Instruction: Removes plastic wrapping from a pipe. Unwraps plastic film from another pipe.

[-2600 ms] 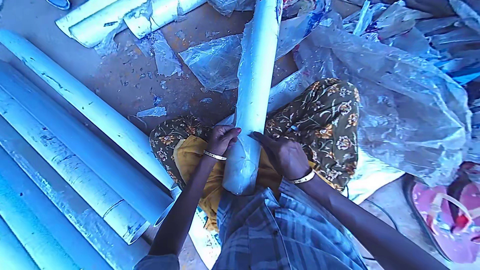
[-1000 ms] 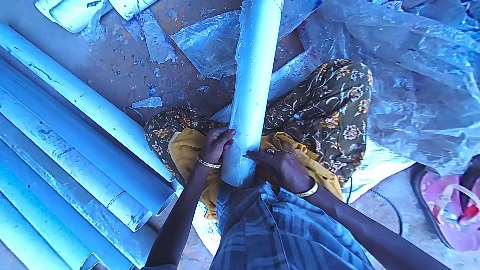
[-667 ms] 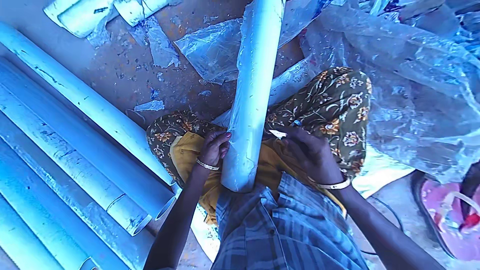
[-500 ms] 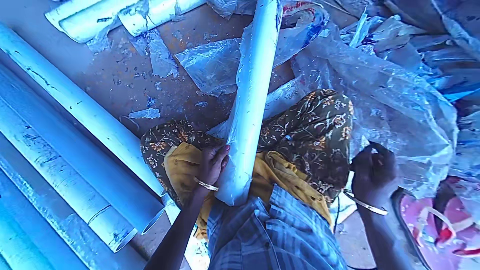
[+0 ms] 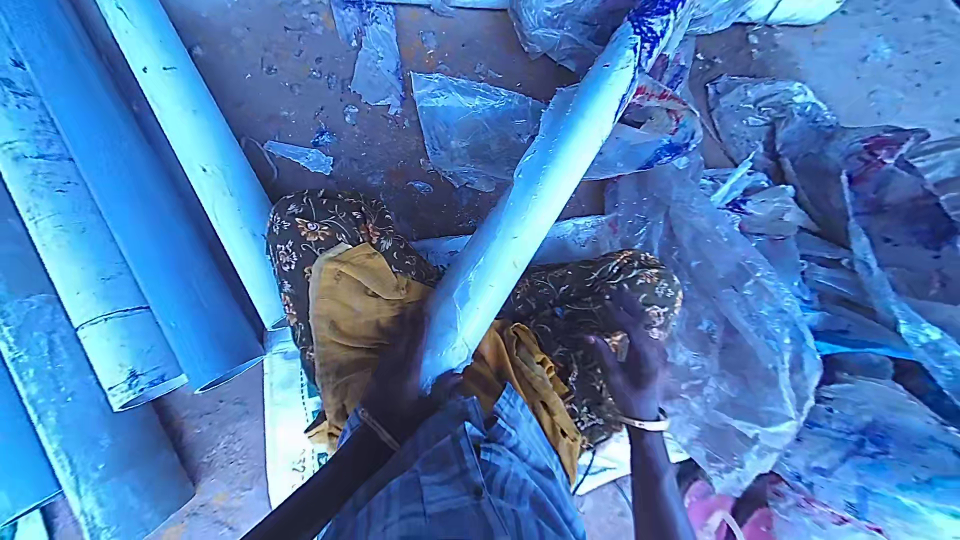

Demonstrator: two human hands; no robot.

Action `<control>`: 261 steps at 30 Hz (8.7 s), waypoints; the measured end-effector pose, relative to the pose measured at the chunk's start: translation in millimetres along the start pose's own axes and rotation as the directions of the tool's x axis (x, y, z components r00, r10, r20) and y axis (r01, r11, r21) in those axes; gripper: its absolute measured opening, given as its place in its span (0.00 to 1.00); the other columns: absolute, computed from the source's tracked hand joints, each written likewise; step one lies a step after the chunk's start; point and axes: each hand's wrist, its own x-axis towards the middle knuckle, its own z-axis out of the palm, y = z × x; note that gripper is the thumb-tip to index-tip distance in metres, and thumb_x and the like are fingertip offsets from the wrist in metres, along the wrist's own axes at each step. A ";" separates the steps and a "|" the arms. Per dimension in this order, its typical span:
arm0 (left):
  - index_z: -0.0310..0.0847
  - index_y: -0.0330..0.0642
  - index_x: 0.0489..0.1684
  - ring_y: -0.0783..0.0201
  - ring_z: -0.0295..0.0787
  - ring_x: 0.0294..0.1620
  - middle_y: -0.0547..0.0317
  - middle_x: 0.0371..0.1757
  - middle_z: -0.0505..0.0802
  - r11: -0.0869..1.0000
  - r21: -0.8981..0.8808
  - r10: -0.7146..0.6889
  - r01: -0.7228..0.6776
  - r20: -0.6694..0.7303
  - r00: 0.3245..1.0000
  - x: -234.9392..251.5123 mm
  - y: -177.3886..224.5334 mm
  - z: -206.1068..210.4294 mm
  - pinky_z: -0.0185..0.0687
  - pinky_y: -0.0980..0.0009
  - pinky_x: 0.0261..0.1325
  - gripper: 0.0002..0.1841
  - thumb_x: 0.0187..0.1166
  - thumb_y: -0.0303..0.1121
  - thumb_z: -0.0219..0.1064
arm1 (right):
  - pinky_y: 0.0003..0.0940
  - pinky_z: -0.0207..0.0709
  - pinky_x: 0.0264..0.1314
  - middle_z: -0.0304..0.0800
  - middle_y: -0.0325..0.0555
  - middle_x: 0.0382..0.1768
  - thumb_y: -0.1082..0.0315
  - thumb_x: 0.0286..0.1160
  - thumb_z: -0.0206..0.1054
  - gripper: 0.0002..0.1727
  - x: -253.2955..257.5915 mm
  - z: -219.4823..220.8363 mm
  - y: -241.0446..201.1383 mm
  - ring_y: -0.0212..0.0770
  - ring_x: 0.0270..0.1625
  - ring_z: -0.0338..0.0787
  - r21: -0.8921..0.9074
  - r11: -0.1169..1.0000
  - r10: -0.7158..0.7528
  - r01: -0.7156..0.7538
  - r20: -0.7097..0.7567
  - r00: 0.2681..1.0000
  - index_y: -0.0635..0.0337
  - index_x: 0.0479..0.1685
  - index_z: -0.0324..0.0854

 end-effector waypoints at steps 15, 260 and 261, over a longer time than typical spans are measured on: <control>0.90 0.22 0.40 0.36 0.95 0.32 0.33 0.32 0.94 0.981 -0.036 -0.195 0.191 -0.186 0.963 31.1 0.7 -20.6 0.87 0.40 0.35 0.09 0.70 0.18 0.64 | 0.50 0.82 0.51 0.95 0.57 0.35 0.69 0.70 0.71 0.10 170.7 127.2 -47.8 0.53 0.40 0.94 0.526 0.783 -0.616 0.333 0.732 0.291 0.70 0.37 0.91; 0.79 0.31 0.18 0.35 0.88 0.31 0.38 0.21 0.85 0.723 0.326 -0.523 0.609 -0.317 0.791 103.5 -71.3 -178.6 0.73 0.39 0.32 0.24 0.88 0.39 0.58 | 0.27 0.85 0.28 0.80 0.33 0.15 0.80 0.82 0.55 0.15 110.7 212.6 -225.1 0.27 0.16 0.79 0.584 0.192 0.221 -0.789 0.757 0.615 0.61 0.24 0.79; 0.78 0.32 0.19 0.37 0.88 0.32 0.39 0.22 0.85 0.696 0.317 -0.585 0.644 -0.269 0.765 109.2 -71.9 -182.7 0.72 0.40 0.34 0.25 0.90 0.40 0.57 | 0.27 0.87 0.28 0.84 0.34 0.16 0.81 0.81 0.55 0.16 109.4 214.1 -222.8 0.28 0.16 0.83 0.603 0.178 0.212 -0.777 0.748 0.629 0.61 0.23 0.80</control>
